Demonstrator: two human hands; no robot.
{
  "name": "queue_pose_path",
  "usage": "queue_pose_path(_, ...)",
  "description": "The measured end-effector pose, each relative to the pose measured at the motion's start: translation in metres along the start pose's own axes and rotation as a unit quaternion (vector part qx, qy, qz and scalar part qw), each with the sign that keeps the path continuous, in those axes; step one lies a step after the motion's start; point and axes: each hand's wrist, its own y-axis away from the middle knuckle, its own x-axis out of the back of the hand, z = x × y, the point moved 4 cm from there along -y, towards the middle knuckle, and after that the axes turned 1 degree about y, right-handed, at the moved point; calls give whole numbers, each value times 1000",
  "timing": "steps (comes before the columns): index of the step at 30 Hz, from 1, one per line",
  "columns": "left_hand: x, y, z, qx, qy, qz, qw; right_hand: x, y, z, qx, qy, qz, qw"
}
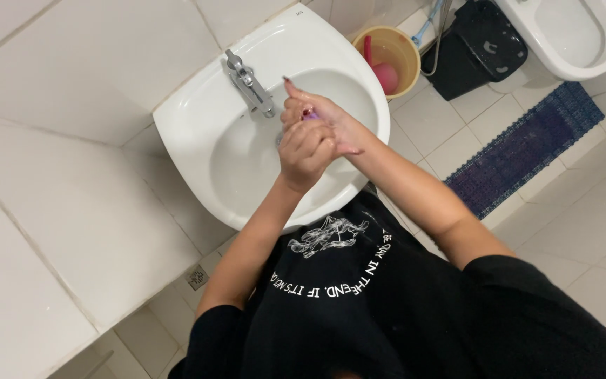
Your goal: Clean a bathroom sink and faucet using a cloth.
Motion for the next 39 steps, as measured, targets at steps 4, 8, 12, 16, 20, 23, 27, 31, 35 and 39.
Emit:
queue_pose_path(4,11,-9,13,-94,-20,-29,995,1,-7,1,-101,74,-23,992)
queue_pose_path(8,-6,17,13,-161,-39,-99,981,7,-16,11,-223,292,13,930)
queue_pose_path(12,-32,48,6,-205,-67,-161,963,17,-23,9,-185,631,140,741)
queue_pose_path(16,-73,99,-5,-223,-106,-178,953,25,-37,13,-169,820,162,523)
queue_pose_path(20,-119,146,-15,-237,-178,-202,933,42,-39,24,-179,879,168,408)
queue_pose_path(23,-158,177,-25,-218,-159,-312,911,45,-40,24,-154,896,180,374)
queue_pose_path(27,-176,195,-29,-205,-136,-399,883,44,-38,26,-154,892,224,361)
queue_pose_path(31,-169,200,-25,-230,-138,-408,873,45,-30,28,-126,888,241,370)
queue_pose_path(35,-151,207,-28,-271,-146,-425,851,49,-21,18,-77,887,222,396)
queue_pose_path(39,-86,142,-17,-128,101,-346,924,78,4,-16,-42,616,148,773)
